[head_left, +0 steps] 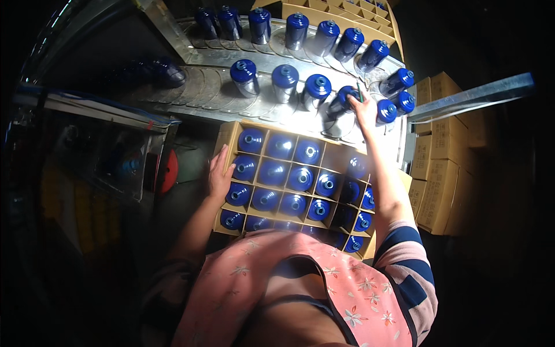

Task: The person places blue bottles from a conveyor belt into a cardboard box with compartments. They handle the bottles one at a time, occasionally inspecting a bottle before placing it in the box. The person continues filling the box until it is full, then moves to a new box and repeats the process.

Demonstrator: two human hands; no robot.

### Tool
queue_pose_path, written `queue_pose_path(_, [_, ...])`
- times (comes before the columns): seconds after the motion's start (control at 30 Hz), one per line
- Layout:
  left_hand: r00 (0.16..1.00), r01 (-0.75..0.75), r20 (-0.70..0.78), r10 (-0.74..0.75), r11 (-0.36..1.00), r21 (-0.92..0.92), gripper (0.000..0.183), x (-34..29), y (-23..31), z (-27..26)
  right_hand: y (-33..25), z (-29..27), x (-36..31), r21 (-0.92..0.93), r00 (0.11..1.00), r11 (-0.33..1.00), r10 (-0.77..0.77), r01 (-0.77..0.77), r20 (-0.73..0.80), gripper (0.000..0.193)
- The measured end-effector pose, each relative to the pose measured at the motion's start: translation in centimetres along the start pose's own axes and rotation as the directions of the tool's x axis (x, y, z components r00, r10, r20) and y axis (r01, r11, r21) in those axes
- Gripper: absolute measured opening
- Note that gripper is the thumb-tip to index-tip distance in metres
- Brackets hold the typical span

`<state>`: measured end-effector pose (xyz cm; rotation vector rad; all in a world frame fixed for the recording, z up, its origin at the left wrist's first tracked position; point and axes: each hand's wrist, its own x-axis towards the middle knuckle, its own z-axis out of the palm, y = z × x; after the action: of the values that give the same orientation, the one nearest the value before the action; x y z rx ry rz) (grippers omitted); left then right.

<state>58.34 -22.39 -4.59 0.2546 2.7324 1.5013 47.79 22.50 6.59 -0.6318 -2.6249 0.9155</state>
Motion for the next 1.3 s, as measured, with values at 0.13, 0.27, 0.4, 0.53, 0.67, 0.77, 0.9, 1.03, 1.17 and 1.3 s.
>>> queue_pose_path(0.13, [0.992,-0.119,0.026,0.120,0.992,-0.042,0.054,1.2,1.2,-0.2,3.2,-5.3,-6.2,0.322,0.984,0.934,0.118,-0.155,0.134,0.035])
queue_pose_path(0.27, [0.961,-0.248,0.149,0.232,0.964,0.092,0.046,3.2,2.0,0.2,7.3,-9.9,-13.6,0.054,0.932,0.941,0.321,-0.334,0.169,0.031])
queue_pose_path(0.4, [0.957,-0.272,0.128,0.261,0.959,0.078,0.045,3.4,2.4,0.0,9.8,-12.9,-20.1,0.003,0.889,0.900,0.431,-0.437,0.155,0.037])
queue_pose_path(0.53, [0.984,-0.165,0.082,0.158,0.982,0.087,0.044,3.2,3.8,0.3,10.5,-14.2,-22.5,0.085,0.880,0.883,0.443,-0.462,0.172,0.043])
queue_pose_path(0.67, [0.987,-0.115,0.127,0.100,0.987,0.116,0.046,4.2,4.9,0.4,9.6,-16.1,-22.2,-0.038,0.962,0.967,0.254,-0.251,0.099,0.042])
queue_pose_path(0.77, [0.982,-0.156,0.121,0.148,0.986,0.063,0.042,4.1,4.5,0.4,8.4,-17.9,-24.0,-0.112,0.943,0.941,0.328,-0.320,0.061,0.038])
queue_pose_path(0.9, [0.964,-0.224,0.140,0.226,0.974,-0.025,0.033,2.5,3.6,1.8,7.5,-18.8,-26.6,-0.303,0.980,0.934,0.199,-0.191,-0.002,0.028])
queue_pose_path(1.03, [0.983,-0.184,-0.005,0.185,0.980,0.068,0.035,2.2,3.8,2.7,9.0,-17.3,-24.7,-0.464,0.995,0.882,-0.047,0.083,0.089,0.026])
queue_pose_path(1.17, [0.975,-0.205,-0.090,0.204,0.979,-0.004,0.034,3.0,6.6,-0.1,11.8,-14.8,-23.7,0.425,0.953,0.858,0.300,-0.290,0.046,0.038])
queue_pose_path(1.3, [0.979,-0.194,-0.113,0.170,0.945,-0.262,0.036,6.8,10.7,-6.3,12.5,-13.8,-22.1,0.090,0.931,0.927,0.365,-0.365,0.016,0.024])
